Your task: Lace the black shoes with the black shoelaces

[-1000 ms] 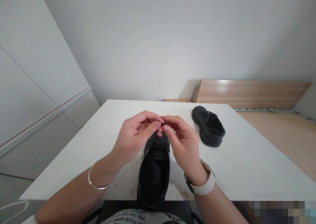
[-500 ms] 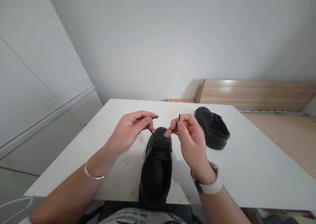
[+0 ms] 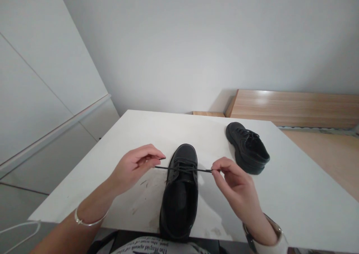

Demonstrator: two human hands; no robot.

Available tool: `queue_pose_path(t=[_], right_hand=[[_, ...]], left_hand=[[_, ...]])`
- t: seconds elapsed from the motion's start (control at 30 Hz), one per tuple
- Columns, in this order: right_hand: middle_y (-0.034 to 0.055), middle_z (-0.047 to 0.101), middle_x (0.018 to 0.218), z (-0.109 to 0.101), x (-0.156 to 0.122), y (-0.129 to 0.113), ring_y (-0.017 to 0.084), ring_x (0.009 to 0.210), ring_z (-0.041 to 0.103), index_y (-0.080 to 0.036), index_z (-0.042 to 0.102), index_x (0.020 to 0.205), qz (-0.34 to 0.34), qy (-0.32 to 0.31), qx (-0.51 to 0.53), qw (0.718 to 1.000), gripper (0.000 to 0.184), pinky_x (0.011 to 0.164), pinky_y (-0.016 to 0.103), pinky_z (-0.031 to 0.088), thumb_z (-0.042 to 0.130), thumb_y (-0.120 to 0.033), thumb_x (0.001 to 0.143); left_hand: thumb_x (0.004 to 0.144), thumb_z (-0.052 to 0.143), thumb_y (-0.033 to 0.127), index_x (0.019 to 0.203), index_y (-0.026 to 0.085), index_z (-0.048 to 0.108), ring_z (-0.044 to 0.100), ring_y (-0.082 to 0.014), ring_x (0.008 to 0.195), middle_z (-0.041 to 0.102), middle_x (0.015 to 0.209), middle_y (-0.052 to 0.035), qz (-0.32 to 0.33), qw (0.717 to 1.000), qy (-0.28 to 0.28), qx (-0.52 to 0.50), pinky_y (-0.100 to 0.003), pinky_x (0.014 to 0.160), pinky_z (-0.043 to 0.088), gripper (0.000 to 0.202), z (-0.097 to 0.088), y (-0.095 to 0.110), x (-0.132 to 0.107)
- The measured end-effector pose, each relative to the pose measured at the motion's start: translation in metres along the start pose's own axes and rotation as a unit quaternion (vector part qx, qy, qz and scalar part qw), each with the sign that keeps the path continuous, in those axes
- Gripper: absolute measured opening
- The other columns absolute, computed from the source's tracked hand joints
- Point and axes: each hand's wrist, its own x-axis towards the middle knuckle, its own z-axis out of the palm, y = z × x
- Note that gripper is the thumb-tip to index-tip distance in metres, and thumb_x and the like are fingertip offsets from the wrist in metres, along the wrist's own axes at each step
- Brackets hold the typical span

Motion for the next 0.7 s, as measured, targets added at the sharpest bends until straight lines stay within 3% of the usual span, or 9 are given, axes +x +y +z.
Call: queue_pose_path(t=[0.1, 0.2, 0.43, 0.7], right_hand=[[0.0002, 0.060, 0.083, -0.001, 0.000, -0.008, 0.013, 0.079, 0.057, -0.022, 0.061, 0.090, -0.018, -0.069, -0.085, 0.994, 0.009, 0.072, 0.024, 0.045, 0.058, -0.014, 0.092], [-0.0007, 0.059, 0.081, 0.000, 0.002, -0.014, 0.013, 0.076, 0.056, -0.021, 0.059, 0.087, -0.025, -0.112, -0.129, 0.985, 0.012, 0.071, 0.024, 0.044, 0.056, -0.010, 0.090], [0.0002, 0.059, 0.080, 0.005, 0.004, -0.018, 0.014, 0.075, 0.056, -0.020, 0.057, 0.085, -0.027, -0.139, -0.166, 0.976, 0.014, 0.069, 0.024, 0.045, 0.051, -0.008, 0.089], [-0.0006, 0.059, 0.079, 0.002, 0.003, -0.020, 0.013, 0.074, 0.056, -0.020, 0.056, 0.084, -0.033, -0.151, -0.169, 0.973, 0.017, 0.068, 0.024, 0.045, 0.051, -0.004, 0.085]], left_hand=[[0.100, 0.054, 0.022, 0.102, 0.020, 0.071, 0.062, -0.0139, 0.085, 0.067, 0.095, -0.0050, 0.082, 0.978, -0.122, 0.150, -0.024, 0.076, 0.048, 0.018, 0.006, 0.004, 0.001], [0.102, 0.049, 0.023, 0.106, 0.019, 0.069, 0.062, -0.0133, 0.087, 0.065, 0.097, -0.0052, 0.125, 0.953, -0.171, 0.217, -0.023, 0.077, 0.048, 0.021, 0.013, 0.003, 0.002], [0.105, 0.043, 0.027, 0.105, 0.017, 0.068, 0.059, -0.0146, 0.082, 0.061, 0.095, -0.0053, 0.139, 0.927, -0.186, 0.293, -0.025, 0.073, 0.047, 0.027, 0.015, 0.007, 0.000], [0.105, 0.043, 0.027, 0.103, 0.018, 0.069, 0.057, -0.0147, 0.080, 0.060, 0.092, -0.0048, 0.145, 0.921, -0.197, 0.303, -0.025, 0.070, 0.046, 0.027, 0.012, 0.011, -0.001]])
